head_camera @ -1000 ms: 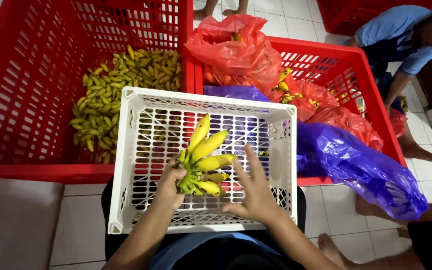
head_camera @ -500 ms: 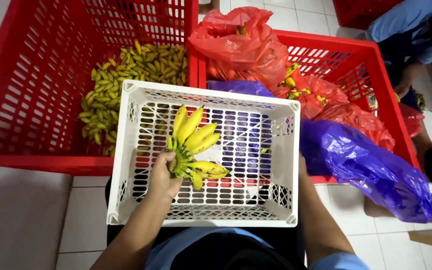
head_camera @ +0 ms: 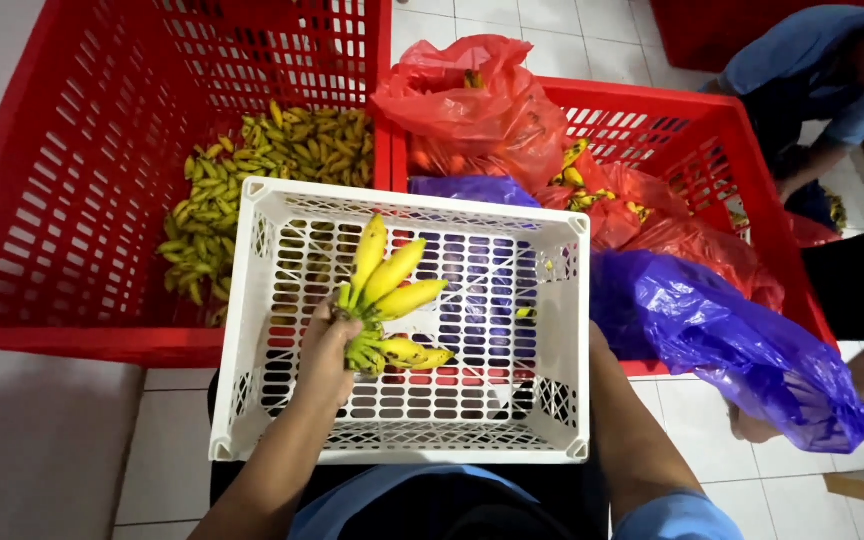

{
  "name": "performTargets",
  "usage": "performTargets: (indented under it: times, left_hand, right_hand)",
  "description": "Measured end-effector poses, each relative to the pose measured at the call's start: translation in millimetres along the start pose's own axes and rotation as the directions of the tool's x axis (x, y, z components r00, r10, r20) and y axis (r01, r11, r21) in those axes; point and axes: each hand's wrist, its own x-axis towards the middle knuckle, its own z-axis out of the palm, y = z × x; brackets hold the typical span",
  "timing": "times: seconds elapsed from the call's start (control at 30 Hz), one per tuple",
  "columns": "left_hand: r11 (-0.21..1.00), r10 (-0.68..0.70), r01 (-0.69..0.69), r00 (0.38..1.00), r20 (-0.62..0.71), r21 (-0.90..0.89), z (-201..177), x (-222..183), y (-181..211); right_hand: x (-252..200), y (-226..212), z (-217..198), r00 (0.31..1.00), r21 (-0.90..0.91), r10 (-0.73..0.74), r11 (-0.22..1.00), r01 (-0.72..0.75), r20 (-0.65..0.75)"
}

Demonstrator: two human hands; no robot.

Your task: Cutting bananas from bunches and sorting them into plastic crates for processing.

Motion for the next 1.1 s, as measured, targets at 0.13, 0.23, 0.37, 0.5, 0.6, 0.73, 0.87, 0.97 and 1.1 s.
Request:
performTargets:
  times: [0.13,0.23,0.37,0.5,0.6,0.73,0.87,0.97,1.1]
  left_hand:
    - [0.992,0.040,-0.042,0.999,0.020,0.117,-0.4,-6.6,3.4]
    - [0.989,0.056,-0.058,0.998,0.020,0.135,-3.7,-14.2,10.0]
    - [0.985,0.024,-0.024,1.000,-0.001,0.168,-21.2,-17.1,14.6]
    - [0.978,-0.045,0.061,0.996,-0.083,0.200,-19.6,-20.8,25.4]
    - [0.979,-0.020,0.035,0.997,-0.074,0.203,-35.3,-20.4,15.6]
    - [0.997,-0.036,0.032,0.997,0.066,0.065,-59.1,-5.4,-0.4]
    - [0.983,-0.104,0.092,0.993,0.063,0.161,-52.2,-22.0,5.1]
    - [0.996,-0.091,0.091,0.996,0.000,0.021,-58.0,-15.1,0.9]
    - [0.944,-0.125,0.175,0.974,-0.190,0.279,-26.5,-21.1,12.5]
  right_hand:
    - [-0.5,-1.5,14.7,0.995,-0.089,-0.017,0.996,0.025,0.095]
    - [2.7,5.9,32.1,0.987,-0.144,-0.011,0.989,0.035,0.159]
    - [4.2,20.9,51.7,0.972,-0.206,0.011,0.978,0.038,0.234]
    - [6.8,34.3,63.7,0.954,-0.257,0.055,0.966,0.023,0.293]
    - [-7.3,64.3,65.2,0.934,-0.296,0.108,0.955,-0.003,0.339]
    - [-16.3,64.3,76.4,0.923,-0.370,0.158,0.929,-0.018,0.350]
    - [-48.8,-5.4,-0.5,0.934,-0.324,0.082,0.945,0.038,0.348]
    - [-73.4,2.0,-12.0,0.971,-0.139,-0.065,0.985,0.099,0.229]
    - [-71.7,-13.7,-36.7,0.996,0.361,0.073,0.931,-0.050,-0.051]
